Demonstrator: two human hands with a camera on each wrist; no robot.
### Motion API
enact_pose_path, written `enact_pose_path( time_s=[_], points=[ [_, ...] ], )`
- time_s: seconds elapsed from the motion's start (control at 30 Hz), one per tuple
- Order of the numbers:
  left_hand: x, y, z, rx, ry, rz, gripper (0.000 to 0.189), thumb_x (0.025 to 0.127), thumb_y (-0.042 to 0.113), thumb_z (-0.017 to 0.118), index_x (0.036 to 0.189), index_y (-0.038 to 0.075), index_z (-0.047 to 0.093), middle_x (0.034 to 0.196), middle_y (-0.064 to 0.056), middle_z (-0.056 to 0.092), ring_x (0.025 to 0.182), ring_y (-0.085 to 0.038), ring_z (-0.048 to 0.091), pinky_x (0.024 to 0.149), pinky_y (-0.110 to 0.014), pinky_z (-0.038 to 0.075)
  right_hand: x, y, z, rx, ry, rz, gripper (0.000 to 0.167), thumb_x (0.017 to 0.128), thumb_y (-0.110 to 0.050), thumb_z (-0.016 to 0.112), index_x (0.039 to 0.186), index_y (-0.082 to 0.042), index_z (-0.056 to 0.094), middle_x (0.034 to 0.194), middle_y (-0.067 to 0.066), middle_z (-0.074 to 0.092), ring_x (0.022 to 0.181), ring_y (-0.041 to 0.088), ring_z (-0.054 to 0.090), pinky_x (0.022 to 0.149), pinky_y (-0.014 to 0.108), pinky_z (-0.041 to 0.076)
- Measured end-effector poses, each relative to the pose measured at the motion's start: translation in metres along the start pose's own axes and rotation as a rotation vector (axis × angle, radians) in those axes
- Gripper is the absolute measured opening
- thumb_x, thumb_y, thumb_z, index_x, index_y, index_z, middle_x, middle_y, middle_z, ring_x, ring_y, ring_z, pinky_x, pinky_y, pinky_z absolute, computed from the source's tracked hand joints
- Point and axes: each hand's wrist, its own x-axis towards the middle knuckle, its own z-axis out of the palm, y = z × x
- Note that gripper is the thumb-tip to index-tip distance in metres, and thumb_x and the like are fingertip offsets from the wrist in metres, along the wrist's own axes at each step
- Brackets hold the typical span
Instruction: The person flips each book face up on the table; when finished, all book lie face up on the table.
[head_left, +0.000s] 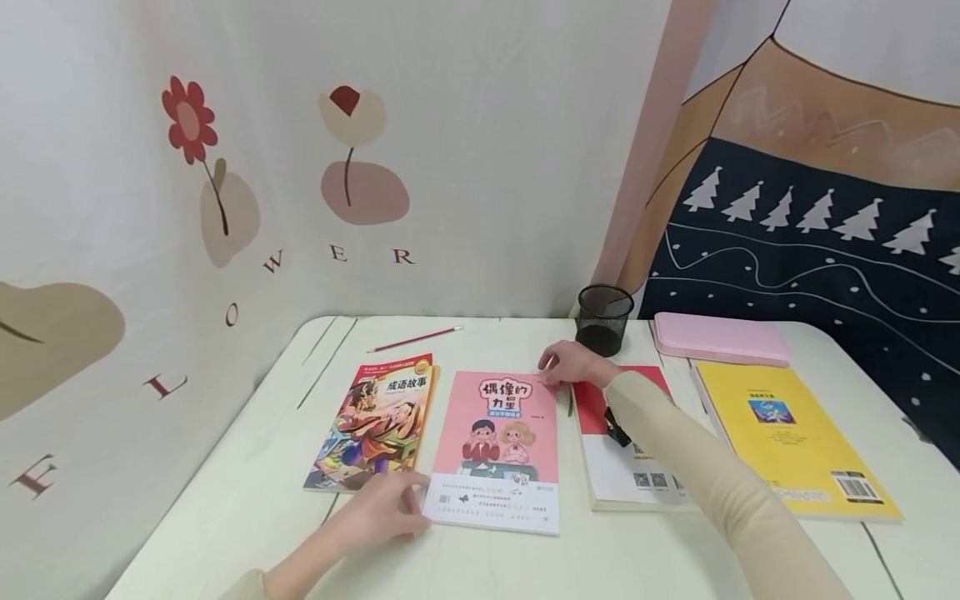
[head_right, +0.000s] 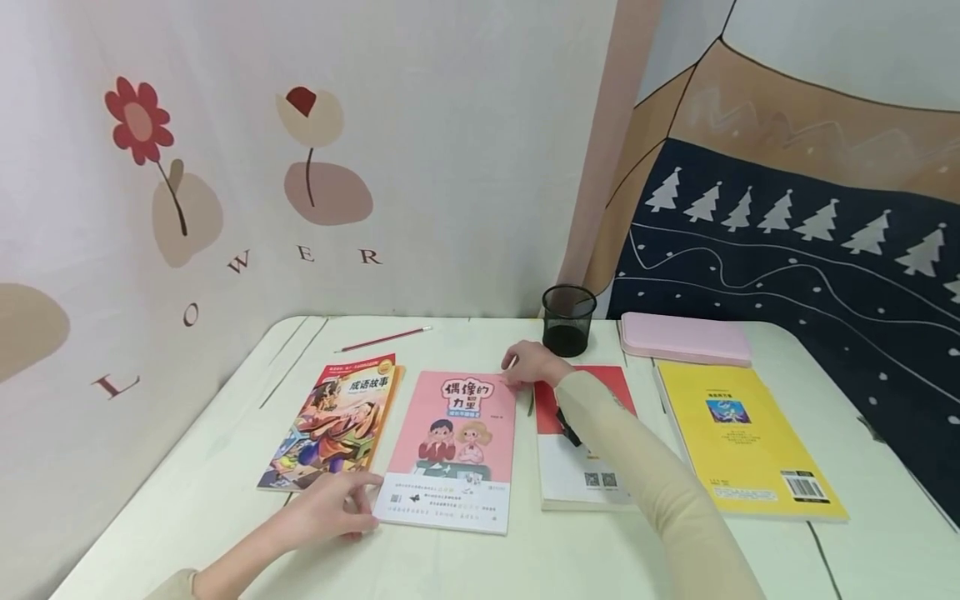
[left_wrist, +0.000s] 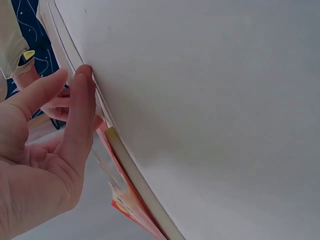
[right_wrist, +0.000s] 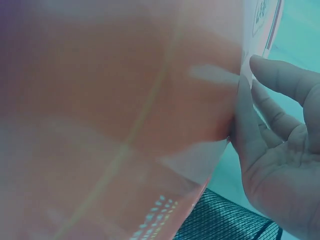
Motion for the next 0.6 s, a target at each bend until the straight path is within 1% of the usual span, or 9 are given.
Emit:
enact_pose_path(
  time_s=[0.13,0.3,0.43,0.6],
  points=[
    [0.0001,-0.0007,0.0020,-0.009,0.004,-0.010,0.048,0.071,0.007,0.070,0.112,-0.008,0.050,0.060,0.004,0.053,0.050,-0.011,0.050,0.045,-0.023,0.043,0.0038,0.0041,-0.0014,0.045,-0.010,-0.004,0.022,0.081,-0.009,0.063,0.102,-0.006,0.059,0.088,0.007,0.058,0.070,0.017,0.055,0.066,0.026,0.048],
    [0.0000,0.0005,0.0049,0.032,0.025,-0.018,0.046,0.070,0.007,0.070,0.109,-0.005,0.050,0.058,0.005,0.051,0.048,-0.011,0.048,0.044,-0.023,0.040,0.0055,0.0065,-0.0027,0.088,-0.019,0.009,0.022,0.081,-0.007,0.062,0.103,-0.005,0.060,0.088,0.007,0.058,0.073,0.018,0.055,0.069,0.027,0.048],
    [-0.0009,0.0022,0.0065,0.071,0.037,-0.024,0.044,0.071,0.008,0.070,0.109,-0.003,0.051,0.056,0.006,0.050,0.047,-0.010,0.047,0.046,-0.023,0.039,0.0049,0.0047,-0.0043,0.096,-0.019,0.010,0.021,0.081,-0.005,0.061,0.102,-0.004,0.059,0.087,0.008,0.058,0.074,0.019,0.054,0.068,0.027,0.048],
    [-0.0012,0.0055,0.0076,0.094,0.041,-0.042,0.045,0.073,0.009,0.069,0.112,-0.004,0.051,0.052,0.005,0.050,0.045,-0.011,0.046,0.045,-0.023,0.038,0.0069,0.0041,-0.0051,0.112,-0.011,-0.001,0.020,0.080,0.001,0.059,0.100,0.000,0.059,0.084,0.009,0.058,0.067,0.017,0.056,0.062,0.025,0.049]
  ],
)
